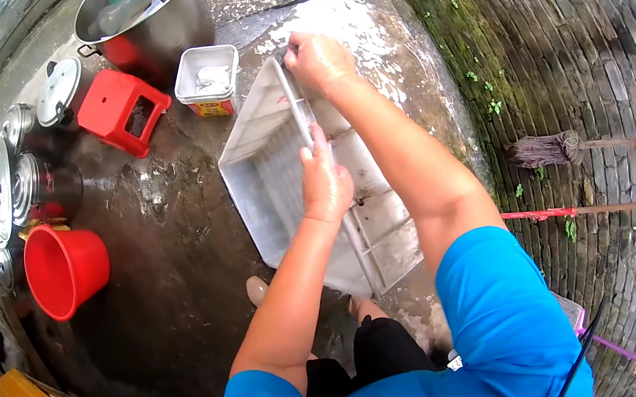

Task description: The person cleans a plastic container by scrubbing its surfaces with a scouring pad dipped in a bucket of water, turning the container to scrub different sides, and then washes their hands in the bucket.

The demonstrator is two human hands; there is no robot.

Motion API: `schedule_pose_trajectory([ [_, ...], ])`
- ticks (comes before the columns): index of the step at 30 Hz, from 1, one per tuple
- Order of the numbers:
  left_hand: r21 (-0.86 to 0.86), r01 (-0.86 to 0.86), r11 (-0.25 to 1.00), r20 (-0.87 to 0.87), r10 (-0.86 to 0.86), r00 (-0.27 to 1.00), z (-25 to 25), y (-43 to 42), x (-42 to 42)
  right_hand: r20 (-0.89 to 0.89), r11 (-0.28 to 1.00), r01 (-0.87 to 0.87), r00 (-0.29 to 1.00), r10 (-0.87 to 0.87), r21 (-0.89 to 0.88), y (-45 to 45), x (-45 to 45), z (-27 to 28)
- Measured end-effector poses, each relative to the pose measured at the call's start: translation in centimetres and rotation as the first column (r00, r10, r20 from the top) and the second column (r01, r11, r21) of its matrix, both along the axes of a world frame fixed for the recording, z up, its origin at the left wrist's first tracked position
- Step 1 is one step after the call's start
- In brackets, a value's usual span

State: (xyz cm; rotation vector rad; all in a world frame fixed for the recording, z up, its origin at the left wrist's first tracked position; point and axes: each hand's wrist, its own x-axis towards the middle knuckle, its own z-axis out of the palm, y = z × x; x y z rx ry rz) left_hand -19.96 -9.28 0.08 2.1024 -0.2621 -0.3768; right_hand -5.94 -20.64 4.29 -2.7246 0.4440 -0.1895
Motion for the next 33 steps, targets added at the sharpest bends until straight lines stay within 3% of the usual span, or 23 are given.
schedule_pose_trajectory([
  [2, -0.057, -0.028, 0.998, 0.067, 0.032, 0.997, -0.8, 0.8, -0.1, -0.008, 0.988, -0.153, 0.988, 0.153, -0.003, 0.2, -2.2, 0.0],
  [3, -0.019, -0.038, 0.999, 0.027, 0.039, 0.999, -0.3, 1.0, -0.1, -0.048, 0.989, -0.138, 0.989, 0.141, 0.058, -0.6, -2.5, -0.2],
  [4, -0.008, -0.035, 0.999, 0.021, 0.035, 0.999, -0.2, 1.6, -0.8, -0.13, 0.993, -0.088, 0.989, 0.077, -0.074, -1.8, -2.7, 0.4],
  [7, 0.007, -0.03, 1.0, -0.004, 0.03, 1.0, 0.1, 1.3, 0.1, -0.187, 0.973, -0.093, 0.981, 0.053, -0.21, -3.4, -1.0, 0.4],
  [8, 0.004, -0.028, 1.0, -0.014, 0.028, 1.0, 0.1, 0.9, -0.3, -0.175, 0.99, -0.094, 0.982, 0.074, -0.109, -2.7, -1.3, -0.1],
  [10, 0.023, -0.043, 0.999, -0.004, 0.043, 0.999, -0.3, 0.5, -0.7, -0.068, 0.961, -0.221, 0.975, 0.213, -0.169, 0.1, -2.4, -0.1],
  [11, -0.024, -0.047, 0.999, 0.066, 0.049, 0.997, -0.6, 0.5, -1.0, -0.165, 0.995, -0.097, 0.982, 0.093, -0.017, -0.2, -2.3, 1.0],
  [14, 0.05, 0.034, 0.998, -0.045, -0.032, 0.998, 0.9, -0.1, 0.7, -0.262, 0.97, -0.123, 0.963, 0.066, -0.21, -3.8, 0.0, -0.3],
  [16, 0.022, -0.002, 1.0, 0.006, 0.002, 1.0, -0.1, -0.3, -0.4, -0.317, 0.953, -0.229, 0.935, 0.158, -0.2, -1.0, -0.8, 2.2],
  [18, 0.001, -0.052, 0.999, 0.041, 0.052, 0.998, -1.3, -0.4, -0.9, -0.228, 0.932, -0.302, 0.939, 0.255, -0.2, -0.2, -2.1, 1.5],
  [20, -0.033, -0.02, 0.999, 0.105, 0.023, 0.994, -1.7, -0.1, -0.3, -0.267, 0.97, -0.132, 0.961, 0.075, -0.203, -4.1, -1.2, -0.4],
  [21, -0.035, -0.003, 0.999, 0.082, 0.006, 0.997, -1.2, 0.2, 0.1, -0.392, 0.979, -0.1, 0.92, 0.024, -0.175, -5.4, -0.7, 1.3],
  [22, -0.032, 0.0, 0.999, 0.092, 0.003, 0.996, -1.0, 0.3, 0.6, -0.383, 0.98, -0.095, 0.924, 0.022, -0.173, -5.1, -0.6, 1.7],
  [24, -0.032, -0.027, 0.999, 0.035, 0.028, 0.999, -0.8, 0.5, -0.2, -0.407, 0.963, -0.263, 0.887, 0.217, -0.061, -3.6, -2.4, 1.8],
  [25, 0.0, -0.032, 0.999, 0.005, 0.032, 0.999, -0.6, 0.3, -0.1, -0.326, 0.912, -0.406, 0.872, 0.366, -0.063, -2.7, -3.3, 1.4],
  [26, 0.0, -0.026, 1.0, 0.001, 0.026, 1.0, -0.3, 0.2, -0.3, -0.319, 0.897, -0.428, 0.87, 0.375, -0.113, -2.5, -4.0, 1.5],
  [28, 0.013, -0.014, 1.0, -0.019, 0.015, 1.0, 0.2, 0.1, 0.0, -0.5, 0.936, -0.344, 0.825, 0.264, -0.073, -5.1, -2.6, 2.0],
  [29, -0.066, -0.023, 0.998, 0.071, 0.028, 0.997, -1.1, 0.2, 0.0, -0.562, 0.886, -0.409, 0.795, 0.228, -0.22, -7.6, -1.9, 0.7],
  [32, -0.051, -0.06, 0.997, -0.017, 0.059, 0.998, -0.3, -0.2, -0.4, -0.54, 0.825, -0.505, 0.782, 0.312, -0.254, -5.7, -3.0, 2.0],
  [33, -0.05, -0.061, 0.997, -0.02, 0.061, 0.998, -0.4, -0.3, -0.4, -0.505, 0.886, -0.45, 0.794, 0.338, -0.115, -4.7, -3.6, 2.7],
])
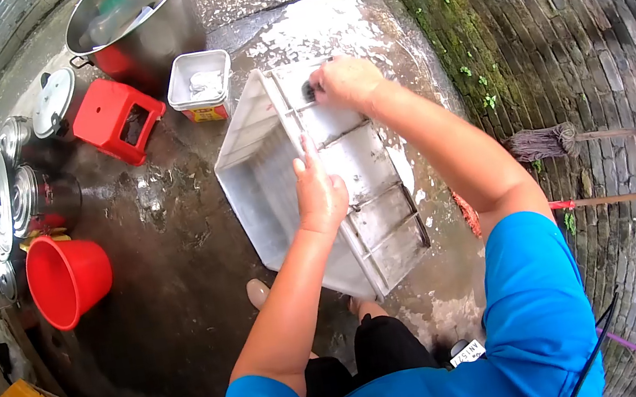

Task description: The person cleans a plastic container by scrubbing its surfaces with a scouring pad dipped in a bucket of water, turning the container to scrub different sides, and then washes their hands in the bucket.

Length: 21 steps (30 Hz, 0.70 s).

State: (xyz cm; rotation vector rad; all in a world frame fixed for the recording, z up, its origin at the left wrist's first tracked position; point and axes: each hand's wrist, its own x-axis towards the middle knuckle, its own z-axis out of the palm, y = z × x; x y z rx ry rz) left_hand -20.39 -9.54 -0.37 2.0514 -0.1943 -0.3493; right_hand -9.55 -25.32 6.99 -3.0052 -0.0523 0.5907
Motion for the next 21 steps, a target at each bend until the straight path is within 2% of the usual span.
schedule_pose_trajectory([
  [3, 0.043, 0.016, 0.999, 0.085, -0.02, 0.996, -0.1, 0.1, -0.2, -0.014, 0.977, 0.212, 0.977, -0.211, 0.037, -0.7, -0.1, -0.7],
  [4, 0.033, 0.037, 0.999, 0.088, -0.04, 0.995, 0.0, -0.3, 0.5, 0.017, 0.987, 0.131, 0.991, -0.13, -0.096, -2.4, 0.4, -1.1],
  [5, 0.025, 0.063, 0.998, 0.081, -0.065, 0.995, 0.1, -0.4, 0.6, -0.058, 0.992, 0.11, 0.992, -0.114, -0.062, -3.8, 1.0, -1.6],
  [7, 0.051, 0.075, 0.996, 0.076, -0.079, 0.994, -0.1, -0.8, 0.9, -0.02, 0.992, 0.076, 0.997, -0.078, -0.1, -1.8, 1.1, -0.7],
  [8, 0.081, 0.081, 0.993, 0.056, -0.085, 0.995, -0.3, -0.9, 0.6, 0.025, 0.985, 0.16, 0.986, -0.162, 0.062, -0.2, 0.2, -0.3],
  [9, 0.111, 0.089, 0.99, 0.038, -0.094, 0.995, -0.5, -1.2, 0.3, 0.143, 0.987, 0.119, 0.981, -0.134, 0.11, 1.5, -1.2, 0.1],
  [11, 0.088, 0.078, 0.993, 0.012, -0.08, 0.997, -0.5, -1.3, 0.3, 0.303, 0.97, 0.157, 0.93, -0.208, 0.184, 1.3, -2.9, -2.7],
  [13, 0.107, 0.105, 0.989, 0.075, -0.114, 0.991, -0.5, -1.2, 0.8, 0.246, 0.954, 0.294, 0.921, -0.301, 0.066, -1.6, -2.5, -3.6],
  [14, 0.069, 0.085, 0.994, 0.1, -0.091, 0.991, -1.2, -1.3, 0.6, 0.241, 0.966, 0.257, 0.937, -0.253, 0.018, -4.0, -2.4, -4.7],
  [15, 0.071, 0.102, 0.992, 0.103, -0.109, 0.989, -0.9, -1.3, 0.7, 0.226, 0.948, 0.31, 0.92, -0.319, 0.078, -4.4, -3.2, -3.4],
  [17, 0.039, 0.031, 0.999, 0.106, -0.035, 0.994, -0.3, -1.4, 0.2, 0.169, 0.911, 0.298, 0.92, -0.354, 0.286, -3.6, -5.2, -1.0],
  [18, 0.053, 0.037, 0.998, 0.105, -0.042, 0.994, -0.5, -1.5, 0.3, 0.254, 0.938, 0.138, 0.941, -0.224, 0.316, -2.6, -6.4, -1.5],
  [19, 0.053, 0.037, 0.998, 0.113, -0.043, 0.993, 0.3, -1.9, 0.6, 0.35, 0.943, -0.031, 0.932, -0.092, 0.33, -1.3, -6.9, -2.2],
  [20, 0.066, 0.045, 0.997, 0.013, -0.045, 0.999, 1.0, -1.9, 0.5, 0.405, 0.962, -0.096, 0.914, -0.016, 0.255, -0.2, -7.1, -3.0],
  [21, 0.078, 0.055, 0.995, -0.09, -0.048, 0.995, 1.4, -2.1, 0.2, 0.481, 0.967, -0.095, 0.876, -0.031, 0.235, -0.2, -6.6, -4.0],
])
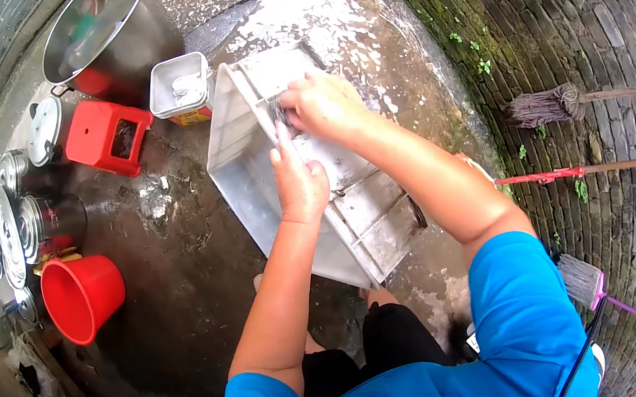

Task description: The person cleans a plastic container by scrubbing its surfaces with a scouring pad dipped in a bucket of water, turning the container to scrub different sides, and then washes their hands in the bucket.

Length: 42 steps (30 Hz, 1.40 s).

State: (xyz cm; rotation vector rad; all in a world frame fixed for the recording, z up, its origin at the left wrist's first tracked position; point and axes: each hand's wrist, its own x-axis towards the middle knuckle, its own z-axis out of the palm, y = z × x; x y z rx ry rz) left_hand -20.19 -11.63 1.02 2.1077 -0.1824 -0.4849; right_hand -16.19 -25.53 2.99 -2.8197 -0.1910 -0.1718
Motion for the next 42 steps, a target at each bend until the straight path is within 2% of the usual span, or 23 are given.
schedule_pose_trajectory([
  [1, -0.138, 0.007, 0.99, 0.199, 0.02, 0.98, -0.9, 0.2, -0.4, -0.015, 0.998, 0.054, 0.998, -0.054, 0.02, -0.2, 1.1, -0.5],
  [3, -0.205, -0.001, 0.979, 0.314, 0.067, 0.947, -2.4, 0.4, 0.2, -0.024, 0.993, 0.112, 0.994, -0.111, 0.046, -0.4, 1.7, -0.6],
  [4, -0.277, -0.006, 0.961, 0.407, 0.123, 0.905, -2.0, 0.6, 0.1, -0.122, 0.999, -0.022, 0.992, 0.026, 0.038, -0.3, 0.9, 0.2],
  [5, -0.361, -0.067, 0.93, 0.213, 0.152, 0.965, -1.3, 1.0, -0.3, -0.219, 0.987, -0.155, 0.962, 0.162, 0.048, 0.0, 0.2, 0.8],
  [8, -0.23, -0.067, 0.971, 0.191, 0.113, 0.975, -2.6, 1.7, -0.2, -0.3, 0.961, -0.259, 0.929, 0.218, -0.1, 1.0, 1.1, 2.0],
  [10, -0.273, -0.041, 0.961, 0.193, 0.096, 0.976, -3.1, 1.8, 0.3, -0.309, 0.971, -0.225, 0.932, 0.191, -0.079, 1.1, 1.8, 1.7],
  [12, -0.156, -0.017, 0.988, 0.195, 0.048, 0.98, -2.9, 1.8, 0.6, -0.214, 0.997, 0.012, 0.976, -0.028, -0.073, 1.0, 2.7, 1.4],
  [14, -0.119, -0.013, 0.993, 0.189, 0.035, 0.981, -2.5, 1.6, 0.5, -0.242, 0.996, 0.005, 0.97, -0.026, -0.089, 0.1, 2.9, 1.7],
  [16, -0.202, -0.032, 0.979, 0.169, 0.067, 0.983, -2.7, 1.6, 0.7, -0.535, 0.97, -0.192, 0.841, 0.083, -0.152, -1.9, 2.8, 2.0],
  [18, -0.239, -0.05, 0.97, 0.15, 0.088, 0.985, -2.6, 1.4, 0.4, -0.458, 0.944, -0.155, 0.889, 0.004, -0.292, -5.3, 2.0, 0.1],
  [20, -0.216, -0.093, 0.972, 0.064, 0.11, 0.992, -2.2, 1.6, 0.5, -0.294, 0.969, -0.063, 0.956, -0.011, -0.239, -6.4, -0.6, 0.8],
  [22, -0.175, -0.063, 0.983, 0.204, 0.099, 0.974, -3.2, 1.9, 0.4, -0.198, 0.971, 0.214, 0.961, -0.191, 0.104, -9.2, -4.1, -1.4],
  [24, -0.323, -0.063, 0.944, 0.165, 0.121, 0.979, -2.6, 2.2, 0.4, -0.085, 0.851, 0.351, 0.934, -0.347, 0.391, -13.1, -8.6, -7.5],
  [26, -0.329, -0.054, 0.943, 0.196, 0.124, 0.973, -1.9, 3.1, 0.1, -0.448, 0.434, 0.702, 0.702, -0.554, 0.564, -15.5, -13.5, -15.6],
  [29, -0.354, -0.11, 0.929, 0.027, 0.128, 0.991, -0.3, 5.3, 0.0, -0.646, 0.151, 0.811, 0.549, -0.53, 0.565, -16.7, -18.6, -29.0],
  [31, -0.322, -0.12, 0.939, 0.075, 0.151, 0.986, -0.2, 6.2, 0.3, -0.727, 0.045, 0.851, 0.474, -0.498, 0.524, -15.2, -19.6, -35.1],
  [32, -0.326, -0.097, 0.94, 0.157, 0.155, 0.975, -0.4, 6.6, 0.4, -0.667, 0.089, 0.817, 0.524, -0.529, 0.57, -14.3, -20.2, -39.5],
  [34, -0.191, -0.162, 0.968, 0.175, 0.196, 0.965, 0.3, 6.6, 0.0, -0.525, 0.504, 0.85, 0.503, -0.687, 0.154, -11.7, -20.3, -43.3],
  [36, -0.065, -0.139, 0.988, 0.356, 0.153, 0.922, 0.3, 5.5, -0.3, -0.677, 0.56, 0.825, 0.369, -0.636, -0.077, -9.0, -19.7, -42.4],
  [38, -0.057, -0.08, 0.995, 0.4, 0.096, 0.911, 0.1, 5.1, -0.2, -0.759, 0.692, 0.722, 0.442, -0.477, -0.014, -9.6, -21.3, -54.5],
  [39, -0.04, -0.046, 0.998, 0.423, 0.059, 0.904, 0.2, 4.6, -0.3, -0.916, 0.352, 0.913, 0.306, -0.261, 0.205, -10.2, -21.9, -55.0],
  [40, -0.026, -0.01, 1.0, 0.44, 0.02, 0.898, 0.2, 4.3, -0.3, -0.968, -0.086, 0.965, 0.25, 0.034, 0.247, -10.4, -22.8, -55.2],
  [42, 0.154, 0.119, 0.981, 0.523, -0.183, 0.832, 0.0, 5.0, 0.4, -0.792, -0.374, 0.72, 0.606, -0.073, 0.585, -10.3, -22.6, -50.3],
])
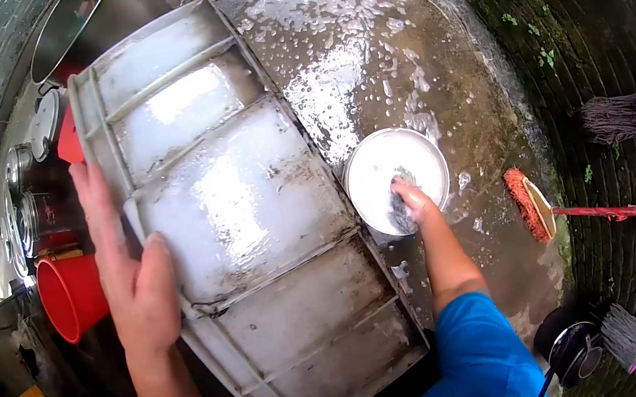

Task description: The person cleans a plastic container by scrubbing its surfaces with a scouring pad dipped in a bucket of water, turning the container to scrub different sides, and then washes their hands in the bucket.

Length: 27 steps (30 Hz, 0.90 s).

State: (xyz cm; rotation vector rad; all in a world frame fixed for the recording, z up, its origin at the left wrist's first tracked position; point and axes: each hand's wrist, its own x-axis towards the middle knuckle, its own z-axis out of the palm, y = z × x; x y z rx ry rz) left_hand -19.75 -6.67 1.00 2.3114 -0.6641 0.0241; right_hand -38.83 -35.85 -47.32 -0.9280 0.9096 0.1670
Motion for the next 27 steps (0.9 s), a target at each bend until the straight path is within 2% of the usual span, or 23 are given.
schedule_pose_trajectory([
  [1, 0.071, 0.015, 0.997, 0.055, -0.019, 0.998, 0.0, -0.3, 0.0, 0.117, 0.986, 0.018, 0.992, -0.037, 0.163, -1.0, 0.0, 4.5],
  [2, 0.144, 0.026, 0.989, 0.109, -0.042, 0.993, 0.1, -0.7, 0.0, 0.224, 0.946, 0.015, 0.97, -0.093, 0.324, -1.8, 0.8, 12.7],
  [4, 0.176, 0.049, 0.983, 0.153, -0.077, 0.985, -0.5, -1.5, 0.2, 0.464, 0.913, -0.104, 0.88, -0.1, 0.395, -2.3, 2.4, 26.2],
  [5, 0.23, 0.035, 0.973, 0.127, -0.066, 0.99, -0.2, -2.2, -0.1, 0.48, 0.938, -0.08, 0.872, -0.098, 0.337, -2.3, 2.8, 30.7],
  [6, 0.285, 0.027, 0.958, 0.1, -0.057, 0.993, 0.1, -2.9, -0.4, 0.538, 0.958, -0.165, 0.843, 0.015, 0.233, -2.4, 3.2, 35.0],
  [7, 0.319, 0.027, 0.947, 0.08, -0.056, 0.995, 0.0, -3.6, -0.6, 0.616, 0.978, -0.189, 0.762, 0.2, -0.084, -1.3, 4.8, 40.1],
  [8, 0.355, 0.033, 0.934, 0.057, -0.057, 0.997, -0.1, -4.2, -0.7, 0.623, 0.905, -0.169, 0.675, 0.396, -0.391, 0.8, 6.6, 44.6],
  [10, 0.368, 0.053, 0.928, 0.005, -0.059, 0.998, -0.5, -5.3, -0.7, 0.48, 0.698, -0.261, 0.567, 0.67, -0.667, 5.1, 9.5, 50.0],
  [11, 0.416, 0.032, 0.909, 0.019, -0.044, 0.999, -0.9, -5.7, -0.5, 0.295, 0.461, -0.203, 0.537, 0.79, -0.864, 7.1, 10.8, 50.9],
  [12, 0.408, 0.036, 0.912, 0.017, -0.047, 0.999, -1.0, -5.7, -0.3, 0.084, 0.178, -0.134, 0.52, 0.85, -0.975, 8.3, 11.7, 50.9],
  [14, 0.346, 0.01, 0.938, 0.044, -0.027, 0.999, -1.2, -5.4, -0.4, -0.274, -0.216, -0.17, 0.665, 0.695, -0.961, 7.4, 13.7, 46.9],
  [16, 0.337, 0.016, 0.941, 0.067, -0.04, 0.997, -1.7, -4.7, -0.6, -0.374, -0.21, -0.31, 0.799, 0.47, -0.927, 3.8, 15.7, 45.4],
  [17, 0.313, 0.015, 0.95, 0.053, -0.033, 0.998, -1.5, -4.8, -0.5, -0.361, -0.191, -0.307, 0.778, 0.514, -0.932, 4.2, 15.5, 45.1],
  [18, 0.288, 0.016, 0.957, 0.038, -0.028, 0.999, -1.3, -4.9, -0.3, -0.331, -0.202, -0.264, 0.686, 0.648, -0.943, 5.7, 14.8, 46.4],
  [20, 0.233, 0.018, 0.972, 0.021, -0.024, 1.0, -1.7, -4.5, -0.1, -0.366, -0.272, -0.268, 0.421, 0.83, -0.924, 9.8, 13.3, 49.4],
  [21, 0.225, 0.031, 0.974, 0.011, -0.035, 0.999, -1.6, -4.3, -0.2, -0.295, -0.192, -0.25, 0.496, 0.817, -0.949, 8.8, 13.6, 47.4],
  [22, 0.211, 0.037, 0.977, 0.008, -0.04, 0.999, -1.4, -4.1, -0.1, -0.322, -0.243, -0.213, 0.575, 0.752, -0.946, 7.1, 14.4, 46.2],
  [24, 0.206, 0.031, 0.978, -0.021, -0.027, 0.999, -1.5, -3.9, -0.7, -0.567, -0.396, -0.418, 0.467, 0.679, -0.818, 4.0, 16.5, 46.9],
  [25, 0.195, 0.026, 0.98, -0.013, -0.024, 1.0, -1.6, -4.1, -0.8, -0.613, -0.451, -0.447, 0.344, 0.711, -0.773, 4.8, 16.8, 49.3],
  [27, 0.133, 0.007, 0.991, 0.009, -0.009, 1.0, -1.8, -4.8, 0.0, -0.531, -0.403, -0.421, 0.25, 0.81, -0.813, 8.4, 15.5, 51.0],
])
